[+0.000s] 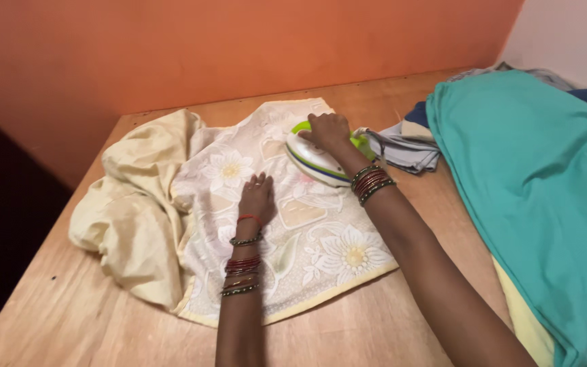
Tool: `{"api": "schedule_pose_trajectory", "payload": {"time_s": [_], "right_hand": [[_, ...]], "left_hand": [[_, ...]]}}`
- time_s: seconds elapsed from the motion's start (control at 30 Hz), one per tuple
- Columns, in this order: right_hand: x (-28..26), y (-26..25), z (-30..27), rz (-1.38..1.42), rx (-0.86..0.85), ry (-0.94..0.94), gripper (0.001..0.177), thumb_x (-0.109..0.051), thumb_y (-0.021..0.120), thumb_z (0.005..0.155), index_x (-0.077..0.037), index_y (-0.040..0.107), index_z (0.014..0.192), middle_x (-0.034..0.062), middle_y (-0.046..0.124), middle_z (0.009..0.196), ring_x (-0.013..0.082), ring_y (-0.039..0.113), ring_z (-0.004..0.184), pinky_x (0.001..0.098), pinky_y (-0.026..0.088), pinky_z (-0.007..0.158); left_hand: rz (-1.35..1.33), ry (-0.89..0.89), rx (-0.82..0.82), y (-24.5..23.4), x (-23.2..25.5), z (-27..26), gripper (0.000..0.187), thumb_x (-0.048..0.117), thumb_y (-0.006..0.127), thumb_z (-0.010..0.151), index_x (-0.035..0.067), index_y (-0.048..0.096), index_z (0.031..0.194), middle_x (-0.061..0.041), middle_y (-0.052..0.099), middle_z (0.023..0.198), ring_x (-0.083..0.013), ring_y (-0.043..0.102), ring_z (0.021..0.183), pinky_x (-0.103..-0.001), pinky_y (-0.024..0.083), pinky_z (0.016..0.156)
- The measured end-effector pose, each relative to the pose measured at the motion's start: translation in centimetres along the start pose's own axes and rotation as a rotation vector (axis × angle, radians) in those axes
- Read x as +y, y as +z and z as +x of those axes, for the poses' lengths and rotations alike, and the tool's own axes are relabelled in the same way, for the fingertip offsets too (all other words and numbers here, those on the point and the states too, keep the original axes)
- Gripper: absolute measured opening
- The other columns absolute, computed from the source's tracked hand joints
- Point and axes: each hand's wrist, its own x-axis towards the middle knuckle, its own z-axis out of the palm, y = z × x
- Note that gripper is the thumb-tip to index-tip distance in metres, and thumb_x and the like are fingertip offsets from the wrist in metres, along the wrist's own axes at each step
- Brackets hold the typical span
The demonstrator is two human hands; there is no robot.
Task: The person irons a floral-patterned cloth on a wooden table using a green and white electric iron. The person repeatedly moves the iron back and forth over the fabric while holding it flat with the other hand.
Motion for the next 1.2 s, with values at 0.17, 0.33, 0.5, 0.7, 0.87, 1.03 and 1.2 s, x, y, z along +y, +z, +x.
{"api": "schedule_pose_trajectory", "payload": {"time_s": [0.17, 0.33, 0.5, 0.7, 0.87, 1.03, 1.2], "right_hand": [[0.4, 0.5, 1.3, -0.027, 0.04, 0.001, 0.06, -0.066, 0.061, 0.092, -0.014, 0.068, 0.122, 0.0122, 0.077, 0.099, 0.0298, 0.074, 0.095, 0.0466, 0.056, 0.079], [1.2, 1.4, 3.5, -0.011, 0.04, -0.01, 0.059, -0.066, 0.062, 0.09, -0.015, 0.069, 0.119, 0.0124, 0.076, 0.098, 0.0305, 0.073, 0.095, 0.0469, 0.056, 0.077], [2.1, 1.9, 5.1, -0.02, 0.059, -0.031, 0.058, -0.066, 0.062, 0.091, -0.015, 0.07, 0.119, 0.0135, 0.076, 0.095, 0.0322, 0.074, 0.092, 0.0462, 0.057, 0.078], [2.6, 1.2, 4.6, -0.003, 0.073, -0.172, 0.061, -0.07, 0.06, 0.09, -0.015, 0.072, 0.113, 0.0124, 0.076, 0.094, 0.033, 0.073, 0.095, 0.0491, 0.055, 0.08], [2.7, -0.9, 1.3, 0.036, -0.057, -0.243, 0.063, -0.072, 0.056, 0.091, -0.017, 0.069, 0.12, 0.0169, 0.074, 0.096, 0.037, 0.071, 0.099, 0.0519, 0.053, 0.086], [2.0, -2.7, -2.8, 0.021, -0.095, -0.291, 0.063, -0.071, 0.057, 0.09, -0.016, 0.066, 0.121, 0.0179, 0.073, 0.099, 0.0384, 0.07, 0.101, 0.0531, 0.052, 0.086], [2.1, -2.9, -3.7, -0.009, -0.015, -0.286, 0.062, -0.069, 0.055, 0.093, -0.015, 0.065, 0.122, 0.0168, 0.074, 0.096, 0.0381, 0.071, 0.098, 0.0516, 0.053, 0.085]], "left_hand": [[-0.019, 0.011, 0.044, -1.9, 1.8, -0.1, 0.049, 0.03, 0.055, 0.102, 0.0, 0.056, 0.141, -0.026, 0.05, 0.149, -0.0443, 0.041, 0.139, -0.055, 0.03, 0.114], [-0.044, 0.077, 0.131, -3.6, 4.4, 0.4, 0.042, 0.039, 0.059, 0.099, 0.012, 0.063, 0.131, -0.013, 0.059, 0.145, -0.03, 0.052, 0.138, -0.057, 0.03, 0.119], [0.023, 0.128, 0.048, -3.8, 5.5, 0.7, 0.044, 0.038, 0.061, 0.096, 0.009, 0.064, 0.13, -0.013, 0.059, 0.143, -0.0311, 0.052, 0.134, -0.061, 0.028, 0.116], [-0.033, 0.117, 0.104, -5.2, 5.6, 0.6, 0.033, 0.032, 0.068, 0.094, 0.009, 0.07, 0.117, -0.012, 0.069, 0.125, -0.0293, 0.062, 0.118, -0.058, 0.035, 0.11], [-0.429, 0.072, 0.237, -6.2, 9.6, 1.4, 0.023, 0.031, 0.076, 0.092, 0.011, 0.081, 0.083, -0.006, 0.08, 0.087, -0.0221, 0.076, 0.079, -0.037, 0.059, 0.077], [-0.705, 0.365, -0.248, -4.7, 18.3, 0.9, 0.03, 0.033, 0.073, 0.09, 0.009, 0.079, 0.106, -0.01, 0.078, 0.11, -0.0215, 0.074, 0.099, -0.035, 0.057, 0.093], [-0.377, 0.894, -0.314, -2.5, 24.8, -1.8, 0.053, 0.044, 0.066, 0.094, 0.013, 0.065, 0.137, -0.012, 0.058, 0.147, -0.0322, 0.058, 0.133, -0.043, 0.039, 0.111]]}}
